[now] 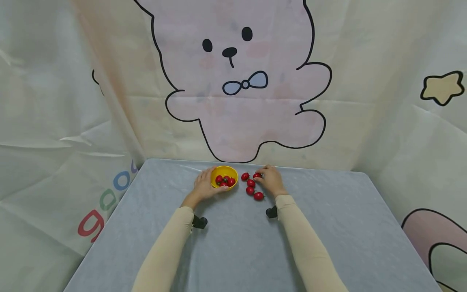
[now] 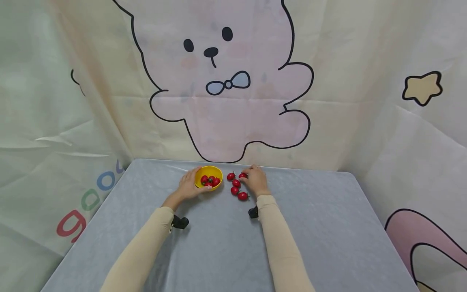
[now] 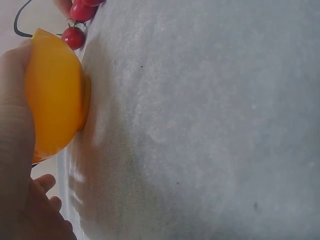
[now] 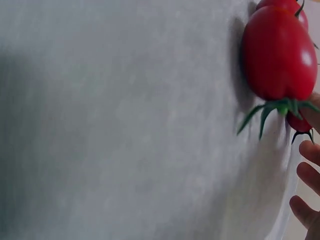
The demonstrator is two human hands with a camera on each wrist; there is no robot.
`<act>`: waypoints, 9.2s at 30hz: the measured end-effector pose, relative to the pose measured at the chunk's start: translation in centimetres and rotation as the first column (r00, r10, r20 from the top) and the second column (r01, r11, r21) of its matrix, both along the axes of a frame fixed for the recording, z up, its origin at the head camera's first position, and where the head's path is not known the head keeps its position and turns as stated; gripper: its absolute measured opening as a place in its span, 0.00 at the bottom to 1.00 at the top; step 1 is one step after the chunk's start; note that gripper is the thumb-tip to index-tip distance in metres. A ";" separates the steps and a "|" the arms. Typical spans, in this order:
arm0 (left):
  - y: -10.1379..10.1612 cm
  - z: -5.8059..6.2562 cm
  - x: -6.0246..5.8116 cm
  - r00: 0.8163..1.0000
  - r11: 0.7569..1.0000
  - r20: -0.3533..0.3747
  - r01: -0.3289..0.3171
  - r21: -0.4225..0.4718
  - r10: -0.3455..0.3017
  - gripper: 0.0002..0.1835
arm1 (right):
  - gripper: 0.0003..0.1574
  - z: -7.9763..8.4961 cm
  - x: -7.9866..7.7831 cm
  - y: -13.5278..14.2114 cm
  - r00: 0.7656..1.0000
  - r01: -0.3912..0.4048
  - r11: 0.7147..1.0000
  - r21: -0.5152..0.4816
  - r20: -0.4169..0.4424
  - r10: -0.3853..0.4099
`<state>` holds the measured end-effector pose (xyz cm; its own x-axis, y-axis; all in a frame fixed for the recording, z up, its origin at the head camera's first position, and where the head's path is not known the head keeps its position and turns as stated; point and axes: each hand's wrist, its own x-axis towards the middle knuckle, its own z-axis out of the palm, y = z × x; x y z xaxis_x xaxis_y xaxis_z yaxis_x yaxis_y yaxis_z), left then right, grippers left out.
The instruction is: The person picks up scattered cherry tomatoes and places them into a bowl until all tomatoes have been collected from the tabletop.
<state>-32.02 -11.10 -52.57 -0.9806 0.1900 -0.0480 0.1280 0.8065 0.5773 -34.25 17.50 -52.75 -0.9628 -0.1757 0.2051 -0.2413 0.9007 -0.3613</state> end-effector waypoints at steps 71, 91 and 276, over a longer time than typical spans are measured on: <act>-0.1 -0.5 -0.3 1.000 1.000 -0.006 -0.005 0.022 0.005 0.56 | 0.28 -0.1 -0.1 -0.1 0.999 0.031 0.993 -0.116 -0.015 -0.033; -0.1 -0.5 -0.5 1.000 1.000 0.015 -0.011 0.028 0.011 0.56 | 0.28 2.2 -0.4 -0.7 1.000 0.003 0.997 -0.082 -0.019 -0.004; 0.0 -0.5 0.1 0.999 0.995 0.034 -0.046 0.094 0.043 0.56 | 0.25 -0.7 7.4 0.6 0.993 -0.094 0.995 0.026 -0.072 0.096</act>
